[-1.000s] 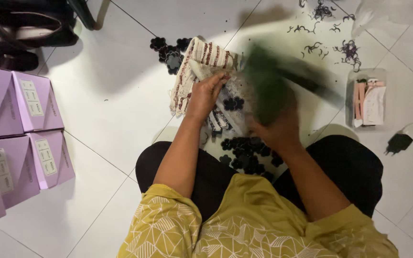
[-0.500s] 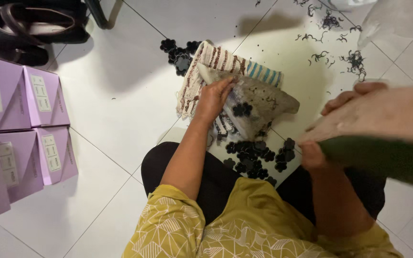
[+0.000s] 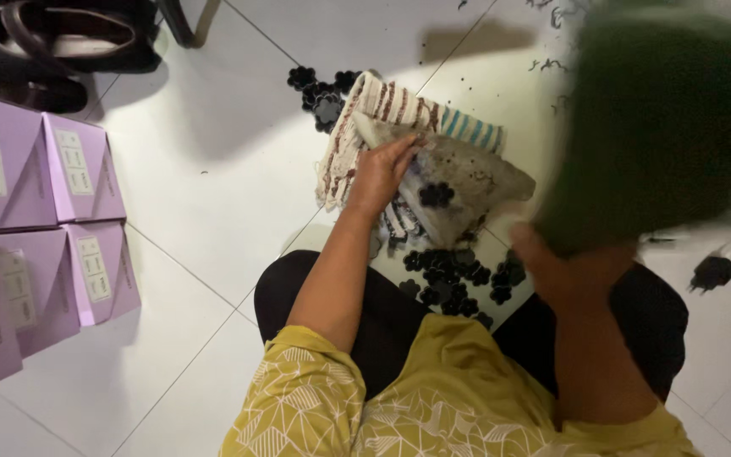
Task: The person sits on the floor and uses a green hand-held hole punch tool to punch holes in black flower-shaped fabric pieces, working one piece at a time. They position each flower on the punch base, press the tool down, and set the punched piece on a growing pile beside them.
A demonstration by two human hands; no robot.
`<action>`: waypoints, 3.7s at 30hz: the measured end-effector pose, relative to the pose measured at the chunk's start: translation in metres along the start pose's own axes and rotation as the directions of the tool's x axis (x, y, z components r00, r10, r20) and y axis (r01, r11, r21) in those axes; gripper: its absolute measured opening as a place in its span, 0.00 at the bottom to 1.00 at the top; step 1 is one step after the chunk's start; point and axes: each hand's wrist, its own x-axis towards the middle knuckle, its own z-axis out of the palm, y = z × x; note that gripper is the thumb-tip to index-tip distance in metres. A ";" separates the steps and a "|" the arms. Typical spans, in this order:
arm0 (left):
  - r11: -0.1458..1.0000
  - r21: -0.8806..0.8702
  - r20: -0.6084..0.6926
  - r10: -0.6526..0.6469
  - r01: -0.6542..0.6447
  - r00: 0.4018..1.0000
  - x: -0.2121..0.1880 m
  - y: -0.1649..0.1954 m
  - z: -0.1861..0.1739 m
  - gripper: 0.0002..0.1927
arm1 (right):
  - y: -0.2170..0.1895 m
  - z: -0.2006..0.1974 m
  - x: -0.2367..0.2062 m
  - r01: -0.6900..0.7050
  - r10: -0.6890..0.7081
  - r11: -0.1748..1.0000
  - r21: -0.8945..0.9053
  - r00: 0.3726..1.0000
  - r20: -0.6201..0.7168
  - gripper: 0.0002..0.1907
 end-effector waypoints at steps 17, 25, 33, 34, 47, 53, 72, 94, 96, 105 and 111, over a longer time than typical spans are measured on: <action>0.933 -0.297 -0.057 -0.231 0.204 0.971 0.001 0.010 -0.010 0.14 | 0.043 0.033 -0.005 -0.169 0.348 0.763 -0.624 0.921 0.176 0.55; 0.697 -0.670 -0.065 -0.399 0.256 0.915 0.002 0.012 -0.016 0.11 | 0.046 0.046 -0.002 -0.139 0.434 0.656 -0.742 0.874 0.219 0.56; 0.534 -0.819 -0.074 -0.458 0.208 0.886 -0.009 0.004 -0.034 0.11 | 0.069 0.040 -0.005 -0.322 0.500 0.792 -0.518 0.829 0.250 0.57; 0.578 -0.769 -0.013 -0.441 0.273 0.897 -0.014 0.006 -0.030 0.11 | 0.073 0.039 -0.005 -0.362 0.517 0.804 -0.472 0.818 0.252 0.57; 0.740 -0.528 0.368 -0.242 0.416 0.898 -0.034 0.014 -0.006 0.12 | 0.092 0.040 -0.007 -0.323 0.438 0.785 -0.529 0.893 0.104 0.56; 0.998 0.046 0.224 -0.040 0.031 0.974 -0.038 0.036 -0.013 0.08 | 0.095 0.042 -0.007 -0.331 0.451 0.784 -0.525 0.885 0.116 0.57; 0.967 0.004 -0.022 -0.255 0.256 0.967 -0.025 0.035 -0.024 0.12 | 0.090 0.046 -0.007 -0.405 0.546 0.718 -0.566 0.832 0.097 0.58; 0.686 -0.665 0.148 -0.266 0.295 0.953 -0.008 0.000 -0.006 0.13 | 0.092 0.045 -0.009 -0.371 0.517 0.732 -0.572 0.849 0.111 0.59; 0.696 -0.651 0.153 -0.271 0.303 0.950 -0.009 0.000 -0.006 0.13 | 0.093 0.045 -0.009 -0.334 0.471 0.764 -0.552 0.873 0.124 0.59; 0.835 -0.458 0.135 -0.273 0.304 0.953 -0.012 0.015 -0.010 0.12 | 0.092 0.046 -0.007 -0.387 0.533 0.713 -0.585 0.841 0.094 0.60; 0.987 -0.093 0.137 -0.118 0.132 0.983 -0.015 0.032 -0.010 0.10 | 0.091 0.046 -0.009 -0.364 0.503 0.733 -0.575 0.858 0.099 0.59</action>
